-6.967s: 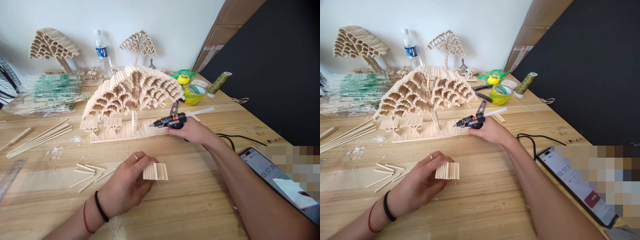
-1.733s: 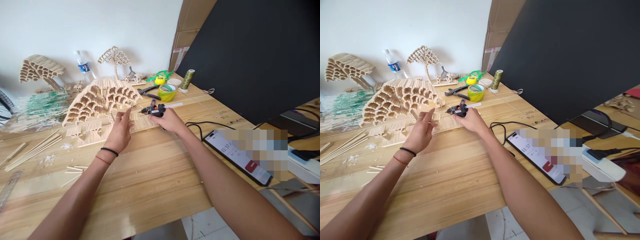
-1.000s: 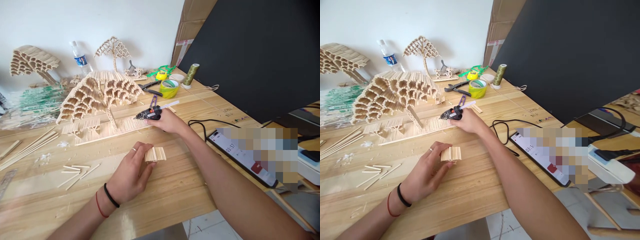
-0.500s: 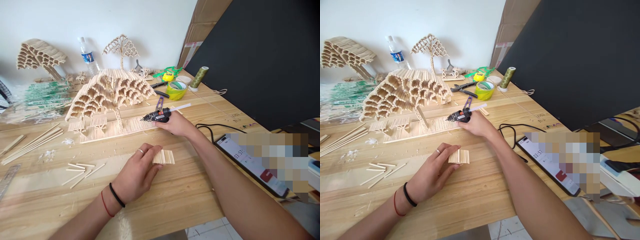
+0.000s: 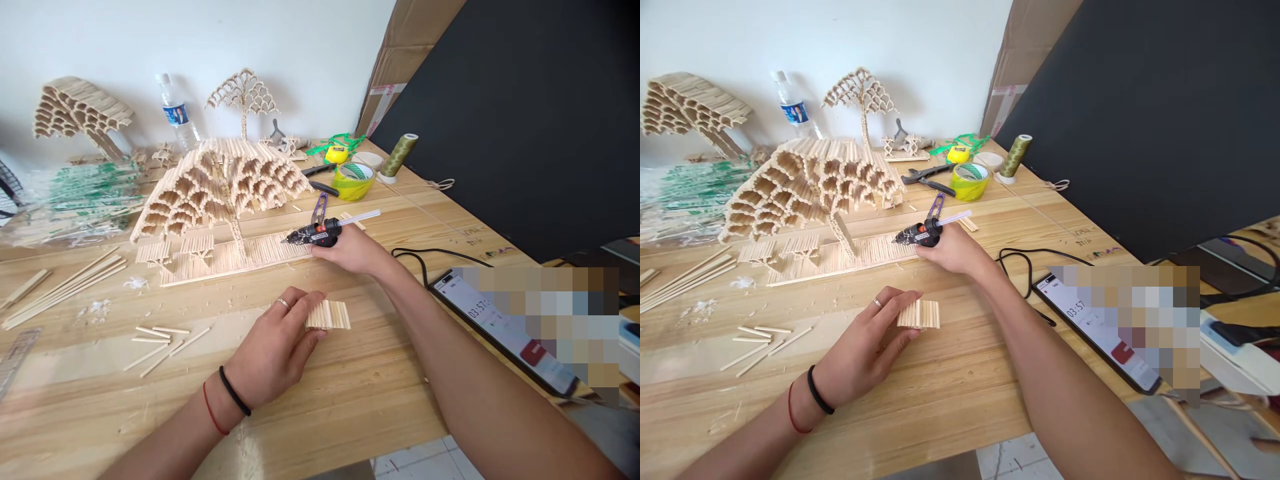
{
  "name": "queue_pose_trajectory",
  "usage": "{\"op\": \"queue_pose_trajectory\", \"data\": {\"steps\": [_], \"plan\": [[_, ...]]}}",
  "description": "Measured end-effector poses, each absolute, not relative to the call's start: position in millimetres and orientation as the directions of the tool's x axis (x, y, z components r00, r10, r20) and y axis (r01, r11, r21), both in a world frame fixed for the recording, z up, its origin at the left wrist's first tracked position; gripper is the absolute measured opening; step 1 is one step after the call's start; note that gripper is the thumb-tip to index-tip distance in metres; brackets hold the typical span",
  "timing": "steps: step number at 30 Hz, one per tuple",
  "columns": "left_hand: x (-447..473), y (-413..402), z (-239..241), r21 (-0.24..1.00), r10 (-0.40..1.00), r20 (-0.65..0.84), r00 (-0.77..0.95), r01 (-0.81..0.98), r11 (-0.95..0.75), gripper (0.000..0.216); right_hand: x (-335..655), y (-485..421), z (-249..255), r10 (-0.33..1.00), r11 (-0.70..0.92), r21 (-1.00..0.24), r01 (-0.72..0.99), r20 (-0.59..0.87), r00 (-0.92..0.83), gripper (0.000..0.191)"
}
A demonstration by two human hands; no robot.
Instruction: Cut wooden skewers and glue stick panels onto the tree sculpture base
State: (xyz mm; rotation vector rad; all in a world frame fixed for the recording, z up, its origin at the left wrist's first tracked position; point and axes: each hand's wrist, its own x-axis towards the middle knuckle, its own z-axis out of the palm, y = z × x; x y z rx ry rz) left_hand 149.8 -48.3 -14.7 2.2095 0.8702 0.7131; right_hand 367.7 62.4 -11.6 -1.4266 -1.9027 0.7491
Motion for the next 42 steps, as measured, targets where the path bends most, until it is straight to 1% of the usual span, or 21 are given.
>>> {"op": "queue_pose_trajectory", "data": {"steps": [5, 13, 20, 24, 29, 32, 35, 38, 42], "plan": [[149.5, -48.4, -14.6, 0.727, 0.737, 0.243, 0.631, 0.385, -0.569, 0.041, 367.4, 61.1, -7.2, 0.966, 0.247, -0.741, 0.624, 0.136, -0.22, 0.008], [149.3, -48.4, -14.7, 0.729, 0.735, 0.237, 0.635, 0.384, -0.567, 0.04, 369.5, 59.6, -4.6, 0.968, 0.23, -0.759, 0.609, 0.113, -0.224, 0.006], [148.9, -47.7, -14.0, 0.728, 0.737, 0.225, 0.638, 0.392, -0.562, 0.041, 371.1, 57.9, 1.0, 0.971, 0.217, -0.739, 0.638, 0.095, -0.22, 0.006], [149.2, -47.7, -14.4, 0.724, 0.733, 0.238, 0.637, 0.386, -0.571, 0.042, 371.4, 57.0, 2.3, 0.965, 0.228, -0.747, 0.624, 0.09, -0.244, 0.009], [149.6, -47.6, -15.2, 0.726, 0.732, 0.235, 0.64, 0.385, -0.57, 0.041, 373.1, 57.3, 1.5, 0.967, 0.216, -0.735, 0.643, 0.069, -0.246, 0.006], [149.5, -47.6, -15.0, 0.729, 0.734, 0.228, 0.64, 0.388, -0.565, 0.041, 374.4, 57.2, 1.8, 0.968, 0.205, -0.726, 0.657, 0.049, -0.248, 0.009], [149.2, -47.7, -14.3, 0.729, 0.733, 0.232, 0.64, 0.384, -0.567, 0.042, 374.6, 55.8, 2.9, 0.956, 0.228, -0.758, 0.612, 0.056, -0.287, 0.015], [149.1, -47.8, -13.8, 0.728, 0.731, 0.231, 0.642, 0.385, -0.568, 0.041, 371.7, 54.1, 2.9, 0.935, 0.28, -0.802, 0.528, 0.102, -0.341, 0.026], [149.5, -47.5, -14.0, 0.725, 0.728, 0.233, 0.645, 0.384, -0.572, 0.04, 364.7, 53.2, -0.5, 0.931, 0.311, -0.808, 0.501, 0.152, -0.333, 0.028]]}}
